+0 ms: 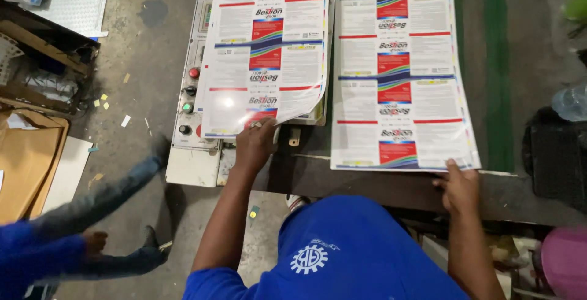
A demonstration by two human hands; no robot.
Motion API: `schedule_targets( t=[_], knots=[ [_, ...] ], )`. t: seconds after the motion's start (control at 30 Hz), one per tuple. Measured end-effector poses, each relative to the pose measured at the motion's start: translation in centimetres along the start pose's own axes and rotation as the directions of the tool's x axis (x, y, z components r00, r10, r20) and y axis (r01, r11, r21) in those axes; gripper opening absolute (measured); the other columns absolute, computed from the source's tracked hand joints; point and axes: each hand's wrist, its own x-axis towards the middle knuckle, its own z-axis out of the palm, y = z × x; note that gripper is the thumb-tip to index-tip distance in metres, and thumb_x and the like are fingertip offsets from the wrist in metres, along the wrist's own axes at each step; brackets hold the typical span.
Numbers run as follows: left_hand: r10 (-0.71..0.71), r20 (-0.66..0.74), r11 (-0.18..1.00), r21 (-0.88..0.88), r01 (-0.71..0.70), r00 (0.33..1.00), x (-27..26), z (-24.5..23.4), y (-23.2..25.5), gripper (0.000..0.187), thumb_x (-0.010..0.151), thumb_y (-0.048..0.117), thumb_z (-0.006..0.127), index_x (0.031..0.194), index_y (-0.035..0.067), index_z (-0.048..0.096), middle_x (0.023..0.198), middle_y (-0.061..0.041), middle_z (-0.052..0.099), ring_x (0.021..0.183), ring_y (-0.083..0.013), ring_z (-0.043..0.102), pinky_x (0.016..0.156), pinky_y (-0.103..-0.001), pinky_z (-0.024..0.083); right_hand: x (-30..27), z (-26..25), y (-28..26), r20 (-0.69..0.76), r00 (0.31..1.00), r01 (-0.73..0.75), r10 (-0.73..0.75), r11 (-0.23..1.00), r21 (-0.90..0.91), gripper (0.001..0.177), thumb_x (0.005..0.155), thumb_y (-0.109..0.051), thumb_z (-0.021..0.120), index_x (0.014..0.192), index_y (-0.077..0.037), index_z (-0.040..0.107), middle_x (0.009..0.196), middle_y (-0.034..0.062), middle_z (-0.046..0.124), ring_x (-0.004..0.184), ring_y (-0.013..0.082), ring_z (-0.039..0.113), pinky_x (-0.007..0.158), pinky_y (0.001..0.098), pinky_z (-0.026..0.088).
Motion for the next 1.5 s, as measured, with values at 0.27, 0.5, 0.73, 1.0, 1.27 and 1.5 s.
schedule_targets(
  t=[0.27, 0.5, 0.73, 1.0, 1.27, 1.5],
  knots=[
    [-0.071, 0.068, 0.997, -0.033, 0.073, 0.995, 0.4, -0.1, 1.5, 0.012, 0.091, 0.01, 0.069, 0.104, 0.011, 0.07, 0.084, -0.012, 0.073, 0.072, -0.032, 0.07, 0.062, -0.046, 0.053, 10.7, 9.4, -1.9, 0.097, 0.995, 0.035, -0.032, 0.999, -0.026, 0.031, 0.108, -0.014, 0.054, 0.134, 0.002, 0.056, 0.105, 0.0137, 0.072, 0.078, 0.0221, 0.072, 0.051, 0.0307, 0.051],
    [-0.04, -0.07, 0.997, -0.076, 0.034, 0.997, -0.5, 0.3, 1.6, 0.026, 0.095, 0.007, 0.067, 0.119, 0.013, 0.07, 0.098, -0.015, 0.075, 0.075, -0.0339, 0.07, 0.066, -0.046, 0.055, 13.4, 11.1, -3.8, 0.225, 0.973, -0.057, 0.052, 0.998, 0.017, 0.037, 0.108, -0.024, 0.051, 0.142, -0.01, 0.049, 0.107, 0.0102, 0.071, 0.084, 0.0218, 0.073, 0.055, 0.0329, 0.054],
    [0.214, -0.116, 0.936, -0.259, -0.238, 0.97, -1.2, 2.9, 7.6, 0.047, 0.084, -0.003, 0.061, 0.129, 0.008, 0.068, 0.13, -0.02, 0.071, 0.116, -0.0371, 0.073, 0.097, -0.045, 0.06, -1.7, 14.5, -4.5, 0.402, 0.905, -0.059, 0.138, 0.977, -0.203, 0.05, 0.099, -0.027, 0.058, 0.145, -0.011, 0.051, 0.115, 0.0115, 0.076, 0.09, 0.0229, 0.073, 0.059, 0.0295, 0.053],
    [0.316, 0.085, 0.894, -0.359, -0.267, 0.945, -0.7, 3.6, 11.7, 0.037, 0.086, 0.018, 0.073, 0.118, -0.001, 0.066, 0.12, -0.023, 0.07, 0.113, -0.0407, 0.066, 0.095, -0.052, 0.049, -5.2, 15.7, -0.6, 0.501, 0.837, -0.245, 0.219, 0.97, -0.016, 0.035, 0.099, -0.022, 0.059, 0.129, -0.003, 0.06, 0.102, 0.0075, 0.073, 0.079, 0.0171, 0.069, 0.055, 0.0323, 0.055],
    [0.105, 0.023, 0.989, 0.102, -0.107, 0.994, 1.1, 3.7, -2.5, 0.072, 0.084, 0.039, 0.068, 0.135, -0.009, 0.051, 0.137, -0.032, 0.058, 0.13, -0.0468, 0.052, 0.108, -0.059, 0.037, -2.6, 5.1, 0.8, 0.034, 0.999, -0.003, 0.0, 0.996, 0.089, 0.021, 0.102, -0.016, 0.065, 0.122, -0.011, 0.06, 0.089, 0.0014, 0.065, 0.067, 0.0111, 0.059, 0.049, 0.0301, 0.048],
    [0.085, 0.186, 0.963, 0.238, -0.128, 0.979, -1.3, 5.8, -7.2, 0.057, 0.094, 0.027, 0.063, 0.139, -0.006, 0.053, 0.144, -0.029, 0.054, 0.136, -0.0462, 0.049, 0.112, -0.061, 0.036, -5.4, -1.8, 1.8, -0.106, 0.994, -0.023, 0.019, 0.999, -0.033, 0.025, 0.103, -0.015, 0.061, 0.128, -0.011, 0.061, 0.097, 0.0014, 0.07, 0.071, 0.0124, 0.062, 0.051, 0.0287, 0.046]
  ],
)
